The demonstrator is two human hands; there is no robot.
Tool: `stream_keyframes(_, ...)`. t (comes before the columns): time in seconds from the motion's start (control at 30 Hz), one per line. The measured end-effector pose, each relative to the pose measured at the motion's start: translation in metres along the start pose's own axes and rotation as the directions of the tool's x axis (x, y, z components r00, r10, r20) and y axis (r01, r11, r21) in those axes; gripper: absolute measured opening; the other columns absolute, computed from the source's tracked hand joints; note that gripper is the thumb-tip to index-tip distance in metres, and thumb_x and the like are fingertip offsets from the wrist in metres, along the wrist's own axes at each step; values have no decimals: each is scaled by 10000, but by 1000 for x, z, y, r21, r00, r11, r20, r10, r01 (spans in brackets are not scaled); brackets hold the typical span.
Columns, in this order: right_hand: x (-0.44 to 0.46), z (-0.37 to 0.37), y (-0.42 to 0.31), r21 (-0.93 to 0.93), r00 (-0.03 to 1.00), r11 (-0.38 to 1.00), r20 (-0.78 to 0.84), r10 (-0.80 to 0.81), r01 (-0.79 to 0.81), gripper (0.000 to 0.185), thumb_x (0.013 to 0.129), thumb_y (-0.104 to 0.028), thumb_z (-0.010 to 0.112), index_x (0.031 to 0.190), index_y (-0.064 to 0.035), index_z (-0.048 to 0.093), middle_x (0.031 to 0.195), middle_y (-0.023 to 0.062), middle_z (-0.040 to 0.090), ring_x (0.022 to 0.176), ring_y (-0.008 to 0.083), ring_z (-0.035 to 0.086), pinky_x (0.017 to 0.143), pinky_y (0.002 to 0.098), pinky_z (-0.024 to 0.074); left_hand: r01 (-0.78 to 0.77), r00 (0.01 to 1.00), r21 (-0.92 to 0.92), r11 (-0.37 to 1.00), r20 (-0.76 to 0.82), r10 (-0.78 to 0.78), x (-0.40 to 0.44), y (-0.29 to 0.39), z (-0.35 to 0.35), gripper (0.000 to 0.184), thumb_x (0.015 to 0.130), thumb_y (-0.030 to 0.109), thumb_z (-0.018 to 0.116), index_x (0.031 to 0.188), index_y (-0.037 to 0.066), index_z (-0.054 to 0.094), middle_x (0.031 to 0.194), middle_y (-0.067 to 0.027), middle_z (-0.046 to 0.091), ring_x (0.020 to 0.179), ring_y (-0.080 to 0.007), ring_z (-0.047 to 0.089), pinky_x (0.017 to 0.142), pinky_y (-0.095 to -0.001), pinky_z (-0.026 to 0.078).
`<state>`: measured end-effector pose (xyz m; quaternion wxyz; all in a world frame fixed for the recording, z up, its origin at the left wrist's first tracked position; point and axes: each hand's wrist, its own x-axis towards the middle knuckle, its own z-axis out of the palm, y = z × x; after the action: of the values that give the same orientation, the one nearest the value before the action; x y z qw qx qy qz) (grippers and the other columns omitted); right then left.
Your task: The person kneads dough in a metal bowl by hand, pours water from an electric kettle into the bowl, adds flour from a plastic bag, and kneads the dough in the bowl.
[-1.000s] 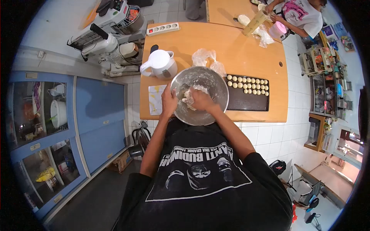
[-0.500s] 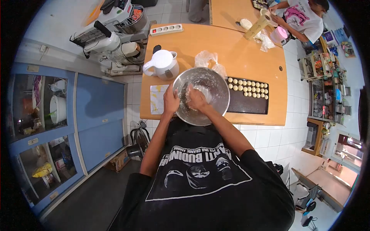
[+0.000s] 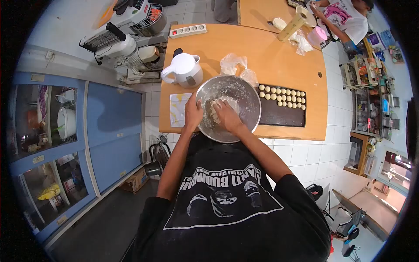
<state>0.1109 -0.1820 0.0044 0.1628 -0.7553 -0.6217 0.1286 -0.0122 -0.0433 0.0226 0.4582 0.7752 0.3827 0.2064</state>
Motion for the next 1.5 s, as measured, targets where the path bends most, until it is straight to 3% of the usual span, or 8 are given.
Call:
stream_keyframes(0.23,22,13,0,-41,994,998,96,46,-42,601,760,-58,738,1319,-28,520,1351,238,552,1173,449,591,994,502,508,-35,999,18,999,-33,36,-1,-10,3,418,924,-47,558,1339,-7,538,1151,-304,650,1105,-493,603,911,-507,484)
stream_keyframes(0.4,48,9,33,343,983,925,141,118,-160,467,660,-58,732,1116,-11,642,1092,248,677,1060,427,644,947,492,515,-80,996,1,997,-24,80,1,-5,0,430,922,-53,559,1348,0,536,1158,-307,650,1116,-486,609,911,-497,488)
stream_keyframes(0.5,35,-18,38,423,999,906,-26,33,-19,385,675,-61,697,1052,16,679,986,262,695,987,428,666,904,501,528,-51,999,-7,999,-12,51,0,-1,-5,420,923,-54,562,1339,3,540,1140,-306,656,1103,-485,617,888,-493,494)
stream_keyframes(0.77,-20,-21,14,243,982,968,189,12,-59,605,704,-94,757,1282,-13,595,1246,226,641,1163,411,619,1008,479,507,1,1000,39,999,-23,0,-1,2,-2,400,922,-47,558,1320,-3,546,1123,-314,654,1082,-498,617,866,-502,495)
stream_keyframes(0.83,-28,-9,3,-2,960,999,274,-51,53,644,722,-115,775,1322,-26,560,1269,208,635,1189,397,612,1016,479,502,-22,999,41,999,-40,23,0,-2,1,399,923,-46,555,1320,-7,545,1126,-315,653,1084,-499,615,870,-502,495)
stream_keyframes(1.07,8,-21,28,280,862,948,506,-13,-150,480,825,-172,708,1279,-39,630,1211,246,658,1166,405,611,1001,454,491,-38,999,15,999,-21,38,1,-2,-3,353,975,29,551,1326,-11,543,1137,-284,661,1089,-451,636,883,-466,511)
stream_keyframes(1.27,-8,-66,19,556,979,806,141,150,-204,400,895,-172,674,1275,-50,654,1248,217,667,1147,401,637,985,434,502,194,974,-261,946,-68,-218,15,-28,-49,390,1040,309,584,1308,27,573,1260,-136,621,1110,-225,619,844,-345,548)
stream_keyframes(1.5,-3,-76,-12,659,952,692,145,269,-295,389,904,-115,671,1286,-43,646,1278,200,665,1192,366,629,1011,416,486,57,979,-107,993,-187,-76,67,-65,-117,413,1003,273,643,1322,24,559,1266,-121,609,1168,-251,591,968,-380,510)
